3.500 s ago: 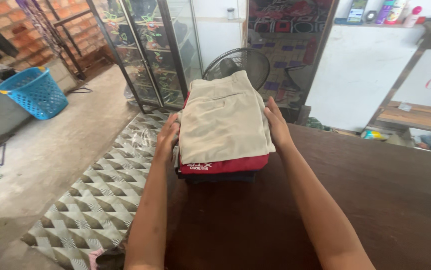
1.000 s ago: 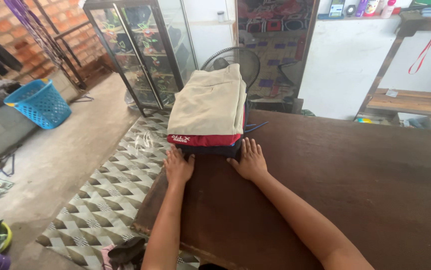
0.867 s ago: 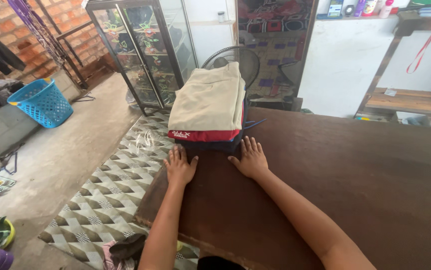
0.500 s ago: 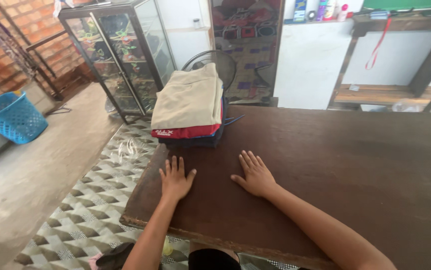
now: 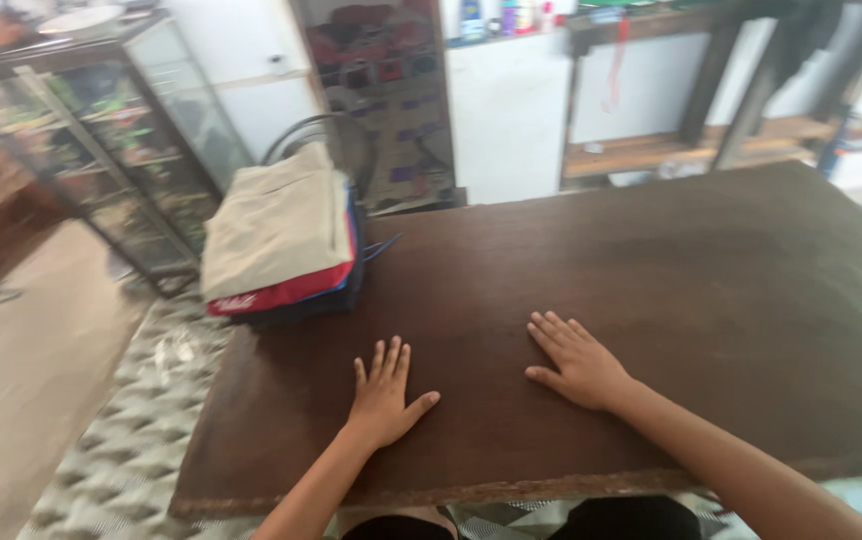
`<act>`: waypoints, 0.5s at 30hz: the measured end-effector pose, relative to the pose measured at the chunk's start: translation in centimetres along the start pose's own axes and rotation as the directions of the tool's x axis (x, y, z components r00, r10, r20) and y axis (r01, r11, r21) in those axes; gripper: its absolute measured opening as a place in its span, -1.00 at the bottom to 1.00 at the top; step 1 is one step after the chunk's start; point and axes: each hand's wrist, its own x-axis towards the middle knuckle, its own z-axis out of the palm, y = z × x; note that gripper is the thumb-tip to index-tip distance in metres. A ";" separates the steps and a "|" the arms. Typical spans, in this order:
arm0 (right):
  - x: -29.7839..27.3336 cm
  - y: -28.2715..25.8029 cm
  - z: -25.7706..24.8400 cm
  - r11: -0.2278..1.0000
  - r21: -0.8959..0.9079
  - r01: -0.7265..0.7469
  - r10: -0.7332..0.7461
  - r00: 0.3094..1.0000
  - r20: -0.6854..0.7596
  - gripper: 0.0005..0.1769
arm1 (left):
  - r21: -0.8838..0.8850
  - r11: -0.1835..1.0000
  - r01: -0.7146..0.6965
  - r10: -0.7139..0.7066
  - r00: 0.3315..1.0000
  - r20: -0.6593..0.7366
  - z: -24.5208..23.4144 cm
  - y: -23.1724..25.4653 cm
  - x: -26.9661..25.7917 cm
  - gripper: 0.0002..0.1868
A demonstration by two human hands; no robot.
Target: The person takes various items of clothing from a laundry basket and folds them on a wooden table, stacking the folded items together.
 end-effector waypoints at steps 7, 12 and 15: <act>-1.0 -1.0 -0.6 0.997 0.073 -0.035 0.046 0.987 -0.154 -0.16 | -0.027 0.930 -0.366 0.367 0.929 0.036 -0.2 5.6 8.1 0.12; -1.1 -0.9 -0.7 0.995 0.085 -0.060 0.077 0.973 -0.216 -0.28 | -0.040 0.855 -0.518 0.513 0.854 -0.091 -0.1 8.6 10.9 0.05; -1.4 -1.2 -0.6 0.979 0.133 -0.157 0.192 0.930 -0.314 -0.26 | -0.077 0.826 -0.558 0.546 0.827 -0.135 -0.1 8.1 10.4 0.00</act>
